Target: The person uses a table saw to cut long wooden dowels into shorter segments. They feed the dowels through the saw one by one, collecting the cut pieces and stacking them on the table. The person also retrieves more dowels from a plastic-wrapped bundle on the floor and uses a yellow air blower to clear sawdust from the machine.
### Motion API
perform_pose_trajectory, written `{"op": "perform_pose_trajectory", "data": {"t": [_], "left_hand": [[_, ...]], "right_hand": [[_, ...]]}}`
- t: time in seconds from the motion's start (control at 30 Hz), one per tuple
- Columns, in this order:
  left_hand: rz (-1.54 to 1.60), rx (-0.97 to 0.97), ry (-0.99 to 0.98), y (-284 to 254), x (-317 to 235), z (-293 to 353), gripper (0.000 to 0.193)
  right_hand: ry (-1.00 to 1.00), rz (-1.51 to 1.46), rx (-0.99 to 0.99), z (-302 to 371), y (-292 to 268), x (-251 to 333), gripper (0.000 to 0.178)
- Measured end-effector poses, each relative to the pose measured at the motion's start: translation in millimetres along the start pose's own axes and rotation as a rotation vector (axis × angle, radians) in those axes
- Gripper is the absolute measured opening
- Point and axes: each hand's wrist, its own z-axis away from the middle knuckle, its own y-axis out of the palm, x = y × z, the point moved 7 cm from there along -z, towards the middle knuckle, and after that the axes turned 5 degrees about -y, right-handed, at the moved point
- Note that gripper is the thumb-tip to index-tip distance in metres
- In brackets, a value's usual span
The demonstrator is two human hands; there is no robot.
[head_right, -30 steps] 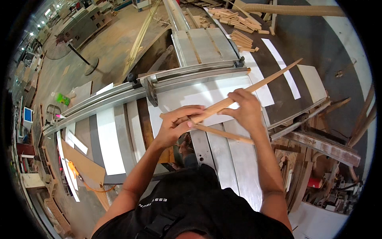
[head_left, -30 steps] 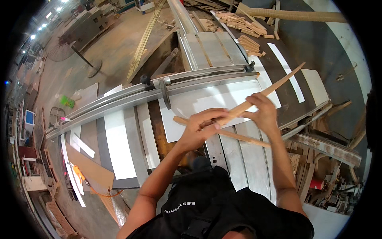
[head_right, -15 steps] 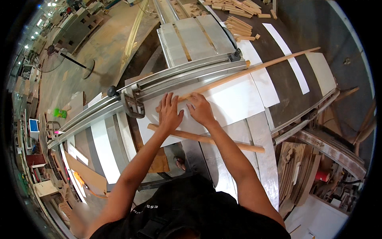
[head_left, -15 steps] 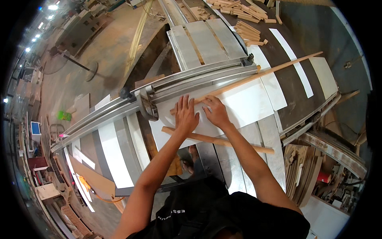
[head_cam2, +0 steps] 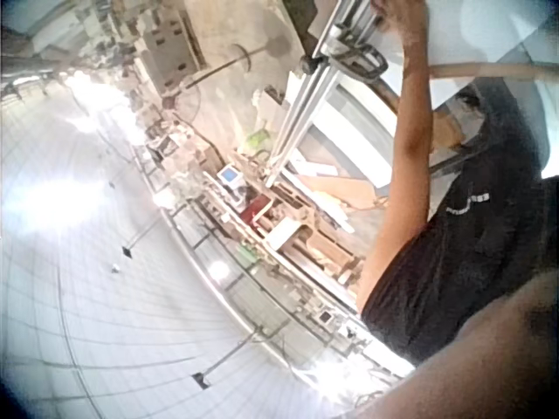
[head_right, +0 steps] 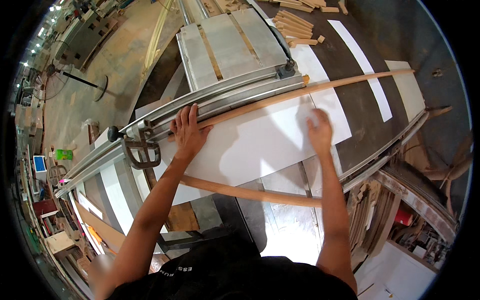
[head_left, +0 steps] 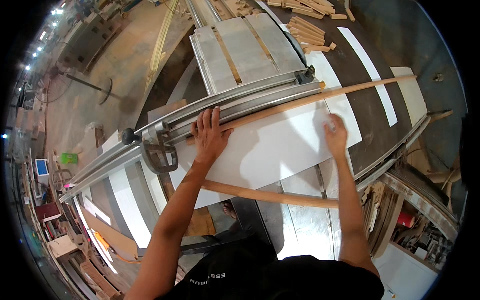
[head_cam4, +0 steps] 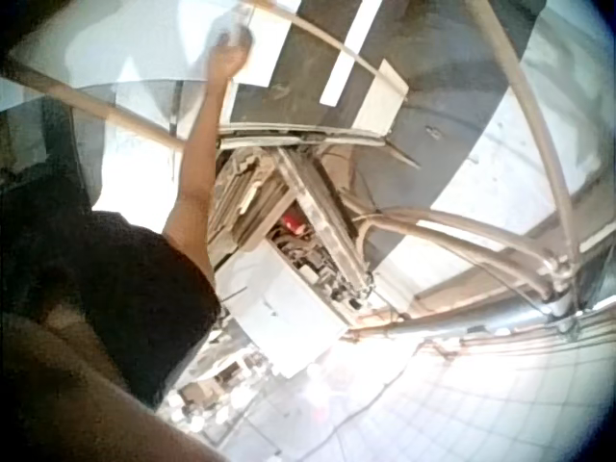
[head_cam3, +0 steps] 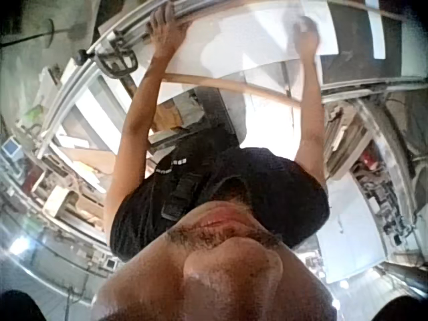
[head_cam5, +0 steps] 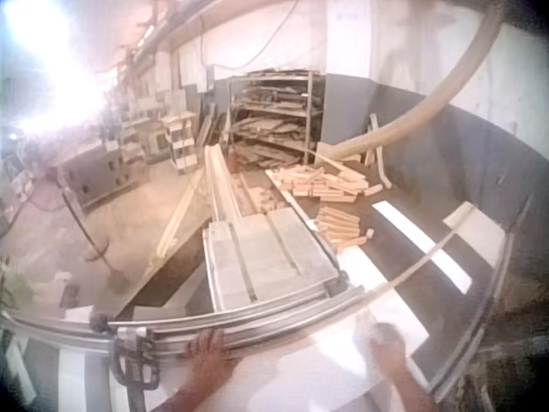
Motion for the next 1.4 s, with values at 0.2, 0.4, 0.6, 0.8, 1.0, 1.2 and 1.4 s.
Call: {"op": "perform_pose_trajectory", "data": {"t": [0.2,0.4,0.6,0.8,1.0,1.2,1.4], "left_hand": [[-0.012,0.074,-0.030,-4,0,-7,0.087],[0.013,0.074,-0.047,-11,-2,-12,0.089],[0.081,0.179,-0.006,-12,4,-8,0.085],[0.068,0.245,-0.015,-15,6,-9,0.083],[0.034,0.237,-0.064,-8,-15,-22,0.079],[0.004,0.109,0.169,51,-125,-71,0.101],[-0.047,0.088,0.204,83,-182,-100,0.087]], "right_hand": [[-0.156,0.380,0.108,-122,-40,-97,0.052],[-0.013,0.356,0.283,-159,-36,-151,0.050],[-0.039,0.234,0.292,-159,-20,-142,0.051],[-0.077,0.236,0.315,-159,-8,-110,0.053],[-0.133,0.232,0.263,-154,-12,-113,0.051],[-0.142,0.209,0.248,-156,-9,-103,0.049],[-0.083,0.237,0.227,-152,-17,-86,0.057]]}}
